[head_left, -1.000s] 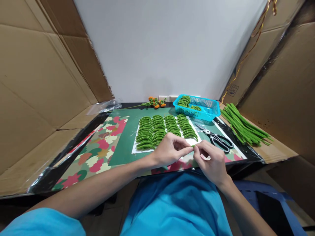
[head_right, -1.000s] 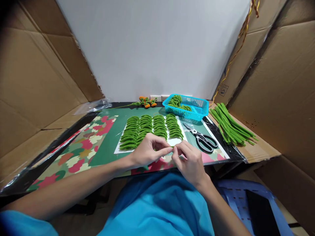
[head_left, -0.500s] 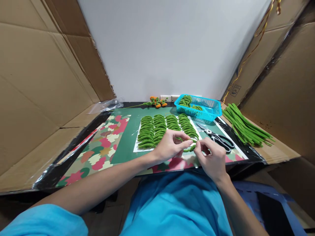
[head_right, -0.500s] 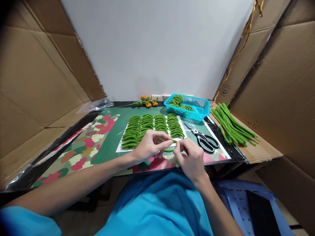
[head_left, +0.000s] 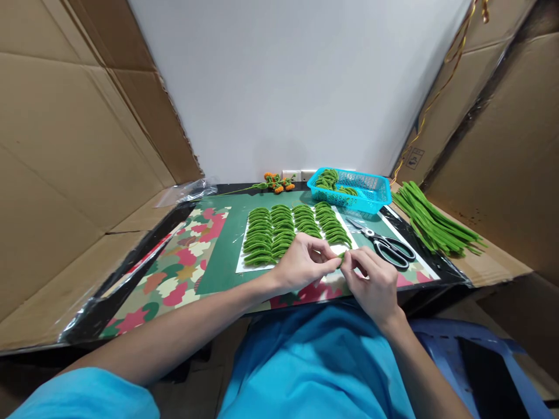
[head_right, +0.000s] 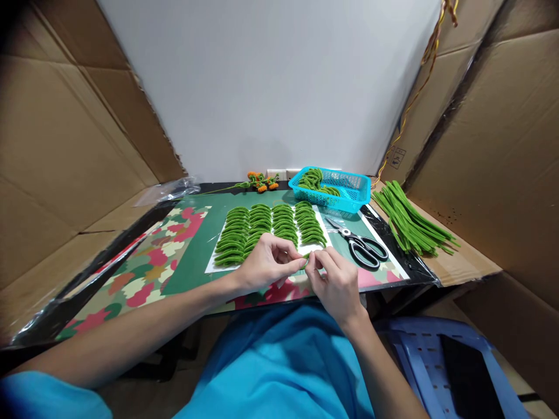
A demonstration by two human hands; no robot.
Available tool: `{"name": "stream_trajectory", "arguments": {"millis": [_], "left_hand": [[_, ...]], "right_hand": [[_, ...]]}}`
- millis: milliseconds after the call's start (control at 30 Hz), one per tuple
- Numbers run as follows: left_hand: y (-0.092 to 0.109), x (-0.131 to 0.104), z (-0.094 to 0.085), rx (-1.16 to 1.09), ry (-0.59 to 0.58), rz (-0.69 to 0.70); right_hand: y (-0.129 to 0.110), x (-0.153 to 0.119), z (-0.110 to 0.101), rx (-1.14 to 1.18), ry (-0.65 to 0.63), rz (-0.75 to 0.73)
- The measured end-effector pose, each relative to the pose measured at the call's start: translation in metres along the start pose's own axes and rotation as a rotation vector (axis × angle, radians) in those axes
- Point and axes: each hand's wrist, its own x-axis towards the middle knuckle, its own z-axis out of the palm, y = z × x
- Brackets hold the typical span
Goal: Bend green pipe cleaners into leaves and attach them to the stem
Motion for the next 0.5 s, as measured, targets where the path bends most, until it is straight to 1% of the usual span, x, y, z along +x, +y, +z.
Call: {"name": "stream_trajectory", "arguments": {"millis": [67,167,300,500], "left_hand": [[-0.0006,0.0004,0.0000,0.016,0.016,-0.007],[-0.0014,0.0006,-0.0007,0.014,0.053,-0.033],[-0.0005,-0.0003,-0.0016,0.029,0.049,-0.054],[0.0005,-0.0010,-0.0027,0.124,0.048,0.018]], "right_hand": [[-0.0003,0.0007,-0.0005,-0.020,0.014,0.002],[-0.0016,0.0028,-0.0027,0.025,0.004,0.064],[-0.0014,0.0041,-0.0058,0.106,-0.031,0.134],[0.0011,0.0027,-0.0055,0.187,-0.059,0.156]]}}
